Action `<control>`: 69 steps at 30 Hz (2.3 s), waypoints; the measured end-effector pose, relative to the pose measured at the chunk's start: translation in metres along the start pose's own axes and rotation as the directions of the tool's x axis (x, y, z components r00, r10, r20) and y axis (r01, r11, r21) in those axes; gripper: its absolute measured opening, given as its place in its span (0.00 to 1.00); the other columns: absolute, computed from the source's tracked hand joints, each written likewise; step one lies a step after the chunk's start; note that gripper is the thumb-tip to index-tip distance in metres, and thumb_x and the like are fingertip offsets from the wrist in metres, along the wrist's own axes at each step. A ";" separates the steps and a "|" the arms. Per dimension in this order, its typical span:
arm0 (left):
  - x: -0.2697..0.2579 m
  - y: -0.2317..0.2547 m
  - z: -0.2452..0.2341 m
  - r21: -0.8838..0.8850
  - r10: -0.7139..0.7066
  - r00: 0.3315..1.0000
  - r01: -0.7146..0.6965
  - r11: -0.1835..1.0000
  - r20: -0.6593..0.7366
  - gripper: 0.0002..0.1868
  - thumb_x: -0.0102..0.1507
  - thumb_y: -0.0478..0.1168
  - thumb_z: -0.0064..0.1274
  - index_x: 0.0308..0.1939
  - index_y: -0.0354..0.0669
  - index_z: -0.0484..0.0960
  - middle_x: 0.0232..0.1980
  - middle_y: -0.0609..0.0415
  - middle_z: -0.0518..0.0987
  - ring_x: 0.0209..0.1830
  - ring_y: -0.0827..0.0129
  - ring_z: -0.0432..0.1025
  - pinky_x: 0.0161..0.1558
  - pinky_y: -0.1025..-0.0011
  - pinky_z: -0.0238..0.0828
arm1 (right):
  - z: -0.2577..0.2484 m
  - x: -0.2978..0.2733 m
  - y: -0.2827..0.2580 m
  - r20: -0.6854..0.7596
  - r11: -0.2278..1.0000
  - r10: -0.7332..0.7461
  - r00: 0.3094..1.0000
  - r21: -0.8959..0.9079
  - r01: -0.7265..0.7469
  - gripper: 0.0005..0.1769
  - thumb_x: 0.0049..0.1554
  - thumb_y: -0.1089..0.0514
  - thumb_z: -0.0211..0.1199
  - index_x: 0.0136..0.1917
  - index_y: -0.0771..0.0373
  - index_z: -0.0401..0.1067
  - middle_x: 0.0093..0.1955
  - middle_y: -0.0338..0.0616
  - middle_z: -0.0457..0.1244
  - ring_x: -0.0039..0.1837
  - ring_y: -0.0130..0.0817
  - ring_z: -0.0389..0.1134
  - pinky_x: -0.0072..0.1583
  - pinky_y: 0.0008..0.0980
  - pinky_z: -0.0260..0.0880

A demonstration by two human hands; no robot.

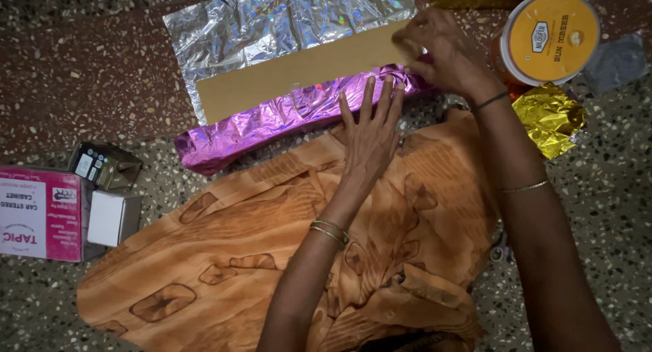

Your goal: The person wraps a rectangular box with purple metallic paper. They fold the paper around the box, smooth the edges, and secure the paper with tape. The person adjusts the paper and box multiple times to ensure a neat wrap.

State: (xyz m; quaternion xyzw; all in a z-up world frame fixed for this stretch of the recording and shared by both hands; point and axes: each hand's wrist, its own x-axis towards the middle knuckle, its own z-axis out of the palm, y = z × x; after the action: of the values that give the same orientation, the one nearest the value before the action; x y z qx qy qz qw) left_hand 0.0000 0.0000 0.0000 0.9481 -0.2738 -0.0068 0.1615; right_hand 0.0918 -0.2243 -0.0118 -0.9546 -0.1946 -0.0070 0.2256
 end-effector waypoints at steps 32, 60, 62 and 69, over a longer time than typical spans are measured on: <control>0.066 -0.037 -0.035 0.009 -0.077 0.997 0.077 0.997 0.008 0.33 0.71 0.61 0.48 0.77 0.57 0.67 0.83 0.40 0.50 0.85 0.41 0.37 0.78 0.31 0.26 | 0.009 -0.016 -0.016 -0.221 0.923 0.256 0.941 0.345 -0.170 0.63 0.49 0.53 0.81 0.85 0.60 0.43 0.83 0.63 0.48 0.84 0.65 0.44 0.81 0.54 0.47; -0.012 -0.020 -0.009 -0.066 0.034 0.999 -0.036 0.997 -0.037 0.45 0.64 0.46 0.60 0.81 0.46 0.55 0.84 0.46 0.51 0.85 0.50 0.42 0.80 0.40 0.32 | 0.013 -0.040 -0.064 -0.368 0.970 0.221 0.903 -0.018 -0.244 0.40 0.52 0.77 0.60 0.75 0.56 0.72 0.81 0.55 0.55 0.85 0.57 0.49 0.81 0.55 0.52; -0.013 -0.020 -0.008 -0.071 0.037 0.998 -0.040 0.997 -0.042 0.46 0.62 0.45 0.61 0.81 0.46 0.55 0.84 0.46 0.51 0.85 0.50 0.42 0.81 0.40 0.33 | 0.012 -0.046 -0.067 -0.379 0.976 0.200 0.904 -0.001 -0.216 0.39 0.52 0.78 0.59 0.73 0.52 0.73 0.83 0.53 0.54 0.86 0.56 0.48 0.83 0.53 0.52; -0.013 -0.028 -0.012 -0.089 0.071 0.996 -0.075 0.993 -0.050 0.44 0.63 0.44 0.61 0.80 0.47 0.57 0.83 0.46 0.53 0.85 0.51 0.45 0.81 0.43 0.35 | 0.020 -0.050 -0.074 -0.304 0.982 0.172 0.937 -0.016 -0.186 0.41 0.48 0.74 0.63 0.74 0.52 0.72 0.78 0.58 0.53 0.82 0.62 0.46 0.78 0.63 0.47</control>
State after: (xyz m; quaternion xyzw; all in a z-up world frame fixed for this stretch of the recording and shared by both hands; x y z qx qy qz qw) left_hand 0.0042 0.0326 0.0017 0.9290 -0.3040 0.0088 0.2110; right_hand 0.0169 -0.1733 -0.0029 -0.9608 -0.0700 -0.1363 0.2309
